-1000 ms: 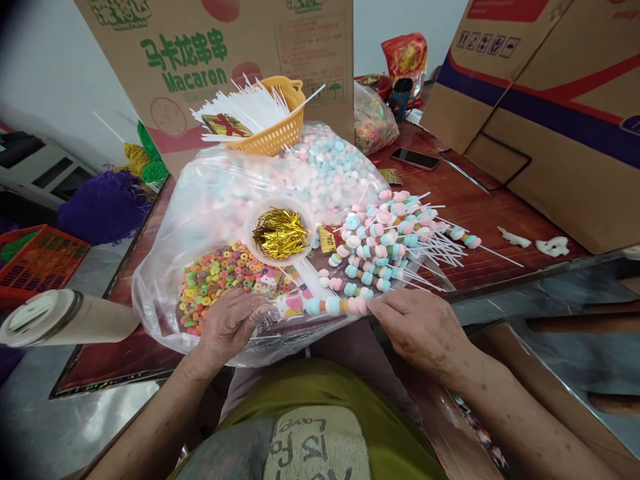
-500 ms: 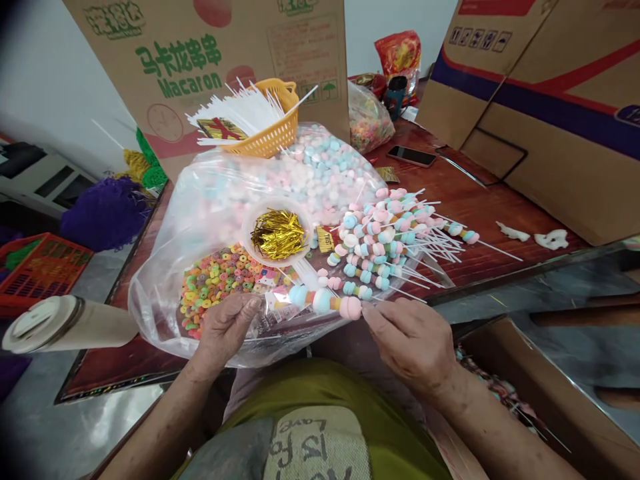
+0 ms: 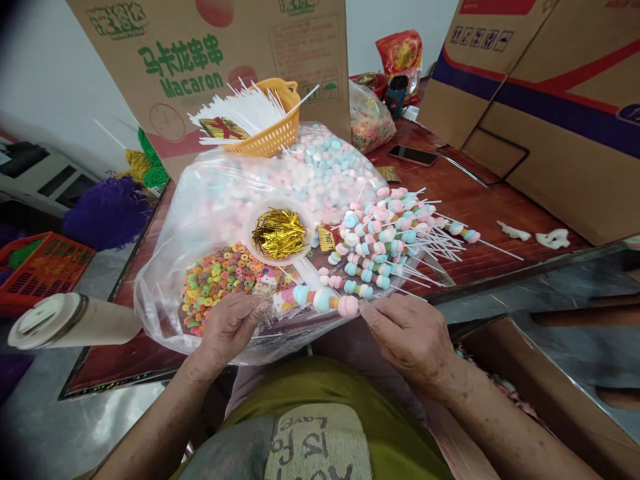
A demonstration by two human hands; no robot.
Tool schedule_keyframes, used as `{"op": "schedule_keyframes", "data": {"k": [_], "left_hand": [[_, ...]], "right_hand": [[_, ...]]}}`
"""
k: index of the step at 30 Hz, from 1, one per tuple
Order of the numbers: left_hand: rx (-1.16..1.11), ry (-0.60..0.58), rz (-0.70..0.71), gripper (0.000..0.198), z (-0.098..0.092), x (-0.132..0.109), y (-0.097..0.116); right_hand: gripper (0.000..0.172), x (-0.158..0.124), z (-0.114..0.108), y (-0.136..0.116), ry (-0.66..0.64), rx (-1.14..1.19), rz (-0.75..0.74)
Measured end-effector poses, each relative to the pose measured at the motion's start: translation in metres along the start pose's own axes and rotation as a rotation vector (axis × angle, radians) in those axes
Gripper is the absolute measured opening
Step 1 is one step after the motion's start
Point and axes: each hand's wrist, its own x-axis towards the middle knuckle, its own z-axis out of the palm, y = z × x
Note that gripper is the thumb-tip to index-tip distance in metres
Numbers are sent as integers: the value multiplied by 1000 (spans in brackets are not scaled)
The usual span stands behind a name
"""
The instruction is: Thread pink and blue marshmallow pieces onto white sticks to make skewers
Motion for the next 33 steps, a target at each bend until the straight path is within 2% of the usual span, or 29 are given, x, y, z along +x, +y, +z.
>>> {"op": "schedule_keyframes", "data": {"k": [3, 5, 8, 12, 21, 28, 33], "left_hand": [[34, 22, -49, 16, -1, 0, 1], [34, -2, -18, 15, -1, 1, 2], [11, -72, 67, 12, 0, 1, 2], [-73, -63, 74, 11, 1, 0, -1], [-380, -5, -106, 15, 2, 0, 6], [-336, 66, -327, 27, 7, -3, 8], [-299, 56, -266, 24, 10, -7, 7]], "right_hand": [[26, -3, -1, 1, -64, 6, -66], [25, -4, -2, 2, -84, 5, -88], [23, -4, -1, 4, -48, 7, -33], [21, -4, 0, 6, -5, -1, 62], [29, 3, -1, -1, 92, -50, 127], [36, -2, 2, -7, 69, -68, 87], [32, -1, -2, -7, 102, -46, 193]]}}
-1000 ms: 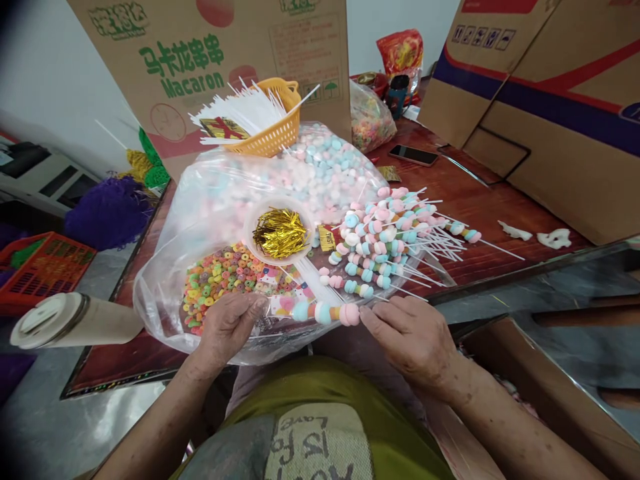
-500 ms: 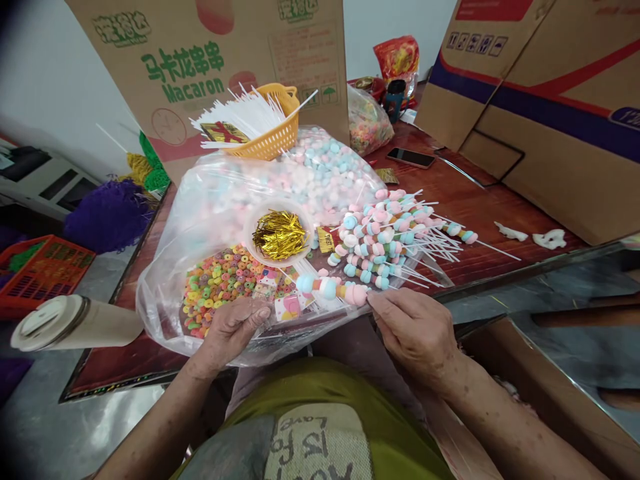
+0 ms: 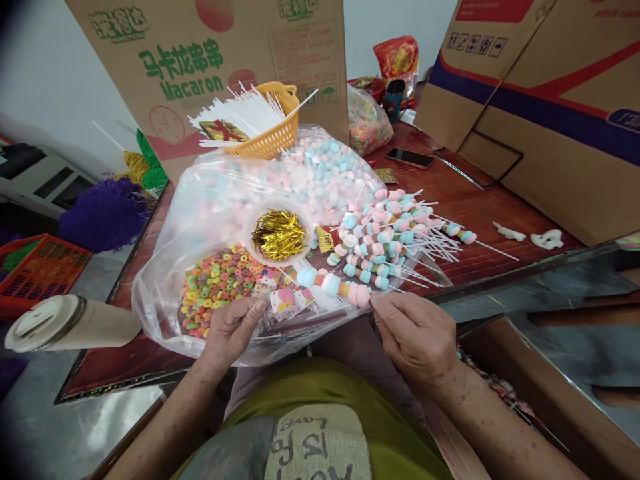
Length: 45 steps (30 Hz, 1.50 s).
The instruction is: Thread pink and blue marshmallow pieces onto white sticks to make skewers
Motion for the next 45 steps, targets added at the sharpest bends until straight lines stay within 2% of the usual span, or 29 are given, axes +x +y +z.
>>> {"op": "schedule_keyframes", "data": {"k": [7, 9, 12, 15, 17, 19, 23, 27, 31, 34, 36, 40, 43, 45], "left_hand": [[92, 127, -37, 21, 4, -1, 2], [178, 147, 6, 20, 4, 0, 1], [350, 123, 180, 16, 2, 0, -3], [434, 42, 324, 14, 0, 1, -7], [445, 16, 357, 14, 1, 2, -7], [465, 37, 357, 13, 2, 3, -6], [491, 47, 338, 15, 4, 3, -4], [390, -99, 335, 26, 2, 5, -3], [194, -411, 73, 61, -3, 16, 6], [-6, -721, -133, 49, -1, 28, 16], [-138, -876, -247, 39, 4, 34, 21], [-281, -988, -383, 33, 20, 38, 26], [-316, -1010, -417, 31, 26, 40, 30], [-279, -963, -376, 37, 23, 42, 33]], "right_hand": [[35, -2, 6, -6, -24, -15, -74], [33, -3, 7, -6, -39, 1, -99], [27, -2, 6, -4, -80, 45, -107], [21, 3, 5, -2, -148, 185, 7], [20, 6, 4, -1, -185, 284, 86], [20, 7, 4, -2, -204, 321, 98], [19, 4, 5, -1, -265, 251, -41], [18, 3, 7, 4, -307, 279, -84], [20, 7, 7, 9, -329, 372, -62], [20, 15, 6, 8, -344, 303, -152], [19, 23, 6, 6, -347, 233, -252], [21, 39, 11, 5, -421, 197, -421], [22, 48, 17, 14, -561, 257, -406], [21, 50, 19, 22, -650, 302, -351]]}}
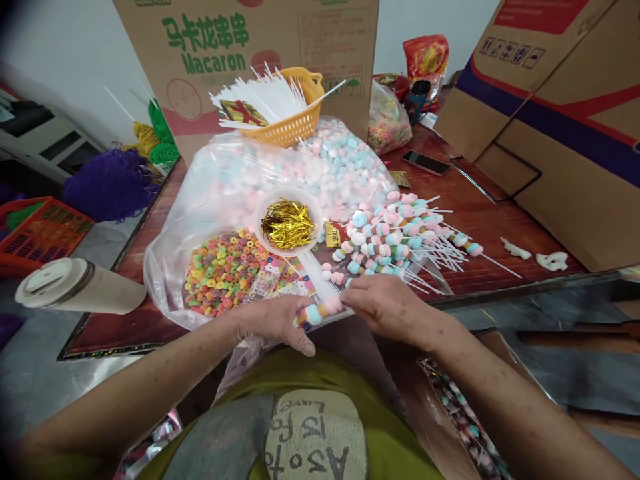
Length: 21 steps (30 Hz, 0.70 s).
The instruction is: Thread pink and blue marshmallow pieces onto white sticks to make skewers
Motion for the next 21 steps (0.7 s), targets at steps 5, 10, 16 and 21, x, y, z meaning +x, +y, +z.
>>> {"op": "schedule_keyframes", "data": {"k": [5, 10, 16, 21], "left_hand": [[444, 184, -24, 53, 1, -8, 11], [690, 258, -19, 63, 28, 5, 16], [200, 121, 109, 98, -11, -2, 9], [-157, -360, -119, 62, -35, -18, -12]], "right_hand": [[20, -2, -2, 1, -168, 182, 80], [22, 9, 12, -12, -237, 294, 141], [19, 5, 22, -2, -91, 218, 108], [18, 5, 9, 1, 93, 118, -40]]}}
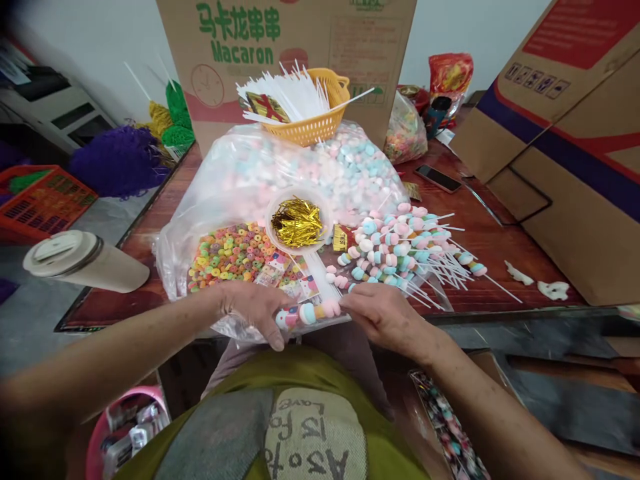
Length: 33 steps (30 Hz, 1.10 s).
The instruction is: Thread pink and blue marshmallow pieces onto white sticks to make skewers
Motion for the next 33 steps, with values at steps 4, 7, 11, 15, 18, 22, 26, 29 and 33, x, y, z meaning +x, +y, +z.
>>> {"op": "schedule_keyframes", "data": {"k": [4, 7, 11, 15, 18, 22, 26, 29, 33], "left_hand": [[-320, -1, -38, 41, 18, 8, -7], [-96, 106, -57, 35, 22, 13, -5], [38, 74, -50, 37, 19, 15, -4], [-186, 136, 16, 40, 18, 14, -7], [-132, 179, -7, 40, 16, 10, -7], [239, 325, -36, 38, 15, 7, 4], [537, 408, -25, 42, 20, 13, 15], [508, 416, -28, 58, 22, 18, 17], [395, 327, 96, 76, 19, 27, 18]], "right_hand": [[16, 8, -9, -6, 65, -254, -150], [15, 14, -21, -11, 85, -464, -248], [15, 23, -33, -18, 104, -565, -374], [14, 24, -26, -21, 150, -526, -353], [15, 17, -13, -18, 120, -490, -303], [17, 9, -2, -16, 12, -358, -213], [20, 10, 0, -20, -6, -272, -125], [21, 13, 0, -22, -38, -298, -125], [21, 17, 5, -23, -97, -284, -167]]}}
